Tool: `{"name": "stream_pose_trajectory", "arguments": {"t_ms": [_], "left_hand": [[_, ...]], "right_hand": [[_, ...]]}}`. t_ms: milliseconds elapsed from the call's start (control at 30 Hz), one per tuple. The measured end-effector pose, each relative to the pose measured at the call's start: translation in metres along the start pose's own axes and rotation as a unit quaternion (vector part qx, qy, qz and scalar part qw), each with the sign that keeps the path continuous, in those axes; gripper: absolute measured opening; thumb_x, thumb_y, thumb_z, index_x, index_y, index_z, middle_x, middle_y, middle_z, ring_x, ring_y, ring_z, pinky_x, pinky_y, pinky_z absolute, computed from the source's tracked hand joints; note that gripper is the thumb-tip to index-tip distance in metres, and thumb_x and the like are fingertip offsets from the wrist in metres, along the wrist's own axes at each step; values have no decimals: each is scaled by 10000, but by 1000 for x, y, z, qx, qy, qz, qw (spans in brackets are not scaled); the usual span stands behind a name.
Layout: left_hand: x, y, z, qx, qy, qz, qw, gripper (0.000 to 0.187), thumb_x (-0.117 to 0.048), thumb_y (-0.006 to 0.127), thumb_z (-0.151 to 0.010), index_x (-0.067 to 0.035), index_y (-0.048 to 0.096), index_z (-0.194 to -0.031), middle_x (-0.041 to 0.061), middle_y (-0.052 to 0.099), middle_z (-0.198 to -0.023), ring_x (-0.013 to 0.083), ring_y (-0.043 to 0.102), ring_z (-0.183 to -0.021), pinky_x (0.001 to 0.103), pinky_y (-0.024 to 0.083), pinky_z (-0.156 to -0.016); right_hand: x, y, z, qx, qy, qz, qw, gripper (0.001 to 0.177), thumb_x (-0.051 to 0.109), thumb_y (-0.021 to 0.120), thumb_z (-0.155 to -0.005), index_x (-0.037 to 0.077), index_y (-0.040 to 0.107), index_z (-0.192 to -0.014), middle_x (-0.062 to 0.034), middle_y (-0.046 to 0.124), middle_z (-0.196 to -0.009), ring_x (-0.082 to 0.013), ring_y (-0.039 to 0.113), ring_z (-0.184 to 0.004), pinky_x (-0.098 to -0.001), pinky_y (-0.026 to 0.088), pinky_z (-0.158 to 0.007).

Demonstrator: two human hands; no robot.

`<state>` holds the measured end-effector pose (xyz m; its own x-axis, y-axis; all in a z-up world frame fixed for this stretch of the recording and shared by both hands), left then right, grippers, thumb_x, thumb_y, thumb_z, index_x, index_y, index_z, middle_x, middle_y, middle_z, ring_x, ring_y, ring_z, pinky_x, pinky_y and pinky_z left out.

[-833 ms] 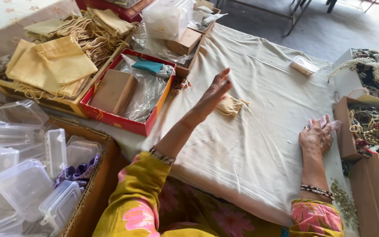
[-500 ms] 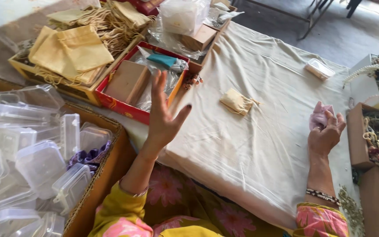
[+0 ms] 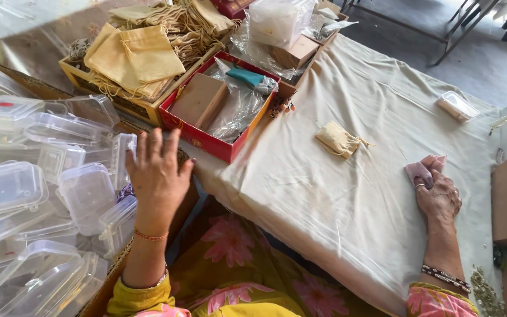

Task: Organizing and packing various pieces of jewelry and beads into small plastic containers and pouches.

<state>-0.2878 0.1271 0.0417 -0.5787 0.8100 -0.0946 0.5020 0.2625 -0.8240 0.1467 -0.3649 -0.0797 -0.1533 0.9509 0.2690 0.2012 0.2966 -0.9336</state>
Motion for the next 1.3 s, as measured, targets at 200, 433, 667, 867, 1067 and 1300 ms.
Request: {"name": "stream_pose_trajectory", "arguments": {"t_ms": [200,433,667,867,1067,1300], "left_hand": [[25,-4,2,48,-65,-1,997,767,-448,783,-827,-192,525,-1502,150,503,-1530,346,416,-1434,608,361,-1111],[4,-9,-1,-4,-39,19,999,787,-468,787,-830,-158,531,-1506,212,457,-1562,404,392,-1465,580,386,-1115],[-3,-32,-7,-54,-12,-26,998,761,-481,809,-799,-178,575,-1457,209,490,-1540,374,436,-1443,534,409,-1096],[45,-13,3,-5,-128,-13,992,730,-433,822,-895,-127,567,-1507,132,598,-1414,322,588,-1270,492,538,-967],[48,22,-2,2,-85,-52,995,647,-439,790,-861,-227,641,-1453,222,490,-1539,415,483,-1394,540,534,-907],[63,51,-1,27,-119,-105,987,329,-365,770,-837,-186,793,-1112,284,375,-1598,445,465,-1386,574,532,-851]], "right_hand": [[-16,16,-10,-9,6,-1,1000,573,459,674,-937,230,624,-1460,-144,588,-1457,-382,539,-1324,-528,418,-1086],[-12,15,-7,-5,19,-21,1000,587,411,699,-920,240,599,-1473,-121,549,-1501,-361,492,-1371,-498,382,-1127],[-8,13,-5,1,17,-26,1000,564,411,691,-940,230,602,-1467,-116,540,-1511,-357,484,-1379,-482,378,-1144],[-7,13,-6,-7,8,-28,1000,577,378,696,-920,216,597,-1465,-117,551,-1492,-349,498,-1362,-476,379,-1139],[-6,12,-4,-10,2,-24,1000,578,376,699,-916,211,602,-1461,-120,563,-1479,-349,509,-1355,-481,384,-1131],[0,6,1,-13,2,-21,1000,555,385,695,-919,215,616,-1442,-122,579,-1459,-350,519,-1344,-492,380,-1133]]}}
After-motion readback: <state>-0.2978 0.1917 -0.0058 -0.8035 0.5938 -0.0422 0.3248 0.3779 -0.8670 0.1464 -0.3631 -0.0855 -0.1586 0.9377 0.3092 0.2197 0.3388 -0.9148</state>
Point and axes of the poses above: each hand's wrist, its own z-axis away from the middle knuckle, its own y-axis out of the palm, x = y × z, the point moved 3 cm from there along -z, towards the middle knuckle
